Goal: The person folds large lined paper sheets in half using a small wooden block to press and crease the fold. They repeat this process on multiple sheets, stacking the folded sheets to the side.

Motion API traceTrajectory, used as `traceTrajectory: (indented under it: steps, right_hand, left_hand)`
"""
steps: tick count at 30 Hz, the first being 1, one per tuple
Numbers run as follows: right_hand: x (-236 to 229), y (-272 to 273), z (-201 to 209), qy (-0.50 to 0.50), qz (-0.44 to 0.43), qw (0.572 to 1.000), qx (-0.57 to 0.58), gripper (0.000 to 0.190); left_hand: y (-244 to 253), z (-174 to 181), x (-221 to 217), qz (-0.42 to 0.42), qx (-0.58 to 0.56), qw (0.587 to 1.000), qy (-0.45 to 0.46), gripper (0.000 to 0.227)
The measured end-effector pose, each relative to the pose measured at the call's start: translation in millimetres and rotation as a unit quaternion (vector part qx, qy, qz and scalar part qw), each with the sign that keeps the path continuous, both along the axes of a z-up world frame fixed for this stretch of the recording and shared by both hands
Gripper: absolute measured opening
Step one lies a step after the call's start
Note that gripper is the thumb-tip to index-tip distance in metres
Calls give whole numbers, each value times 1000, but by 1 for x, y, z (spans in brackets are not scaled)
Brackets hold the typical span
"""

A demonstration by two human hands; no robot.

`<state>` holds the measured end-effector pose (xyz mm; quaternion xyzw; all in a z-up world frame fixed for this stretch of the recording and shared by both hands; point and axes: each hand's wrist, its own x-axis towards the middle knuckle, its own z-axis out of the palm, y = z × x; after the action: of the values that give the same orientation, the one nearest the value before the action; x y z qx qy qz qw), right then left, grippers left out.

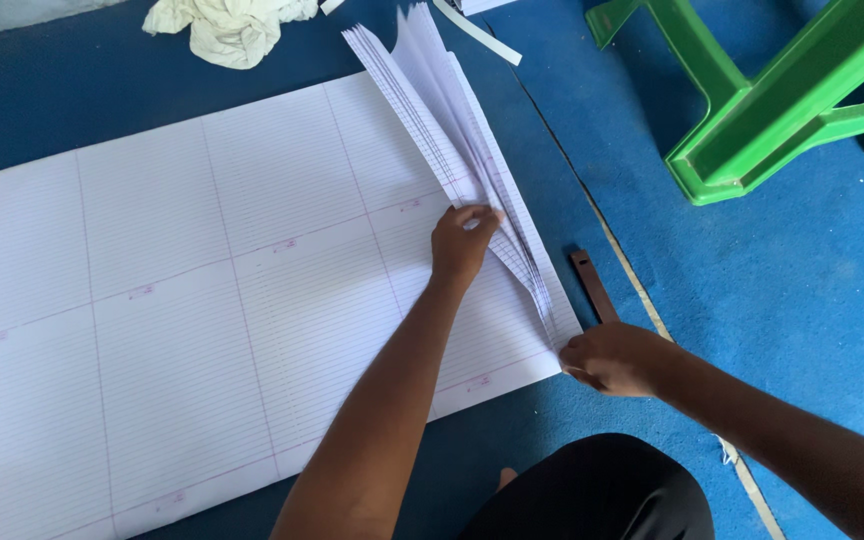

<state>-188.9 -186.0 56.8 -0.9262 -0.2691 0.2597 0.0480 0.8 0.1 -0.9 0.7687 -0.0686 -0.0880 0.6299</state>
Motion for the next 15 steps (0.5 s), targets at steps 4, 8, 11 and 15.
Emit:
traceTrajectory:
  steps: [4,8,11,15]
  right_hand:
    - [0,1,0,12,-9,1000,-13,20]
    - [1,9,11,31,-46,998,-36,19]
    - [1,19,26,33,-44,994,-97,19]
    - [7,26,48,87,-80,970,-212,55]
  left_hand:
    - [3,-3,2,11,24,999,22,29]
    - [4,-2,2,11,17,999,30,27]
    - [6,-6,2,-4,4,999,42,26]
    - [4,-12,6,17,23,999,-27,27]
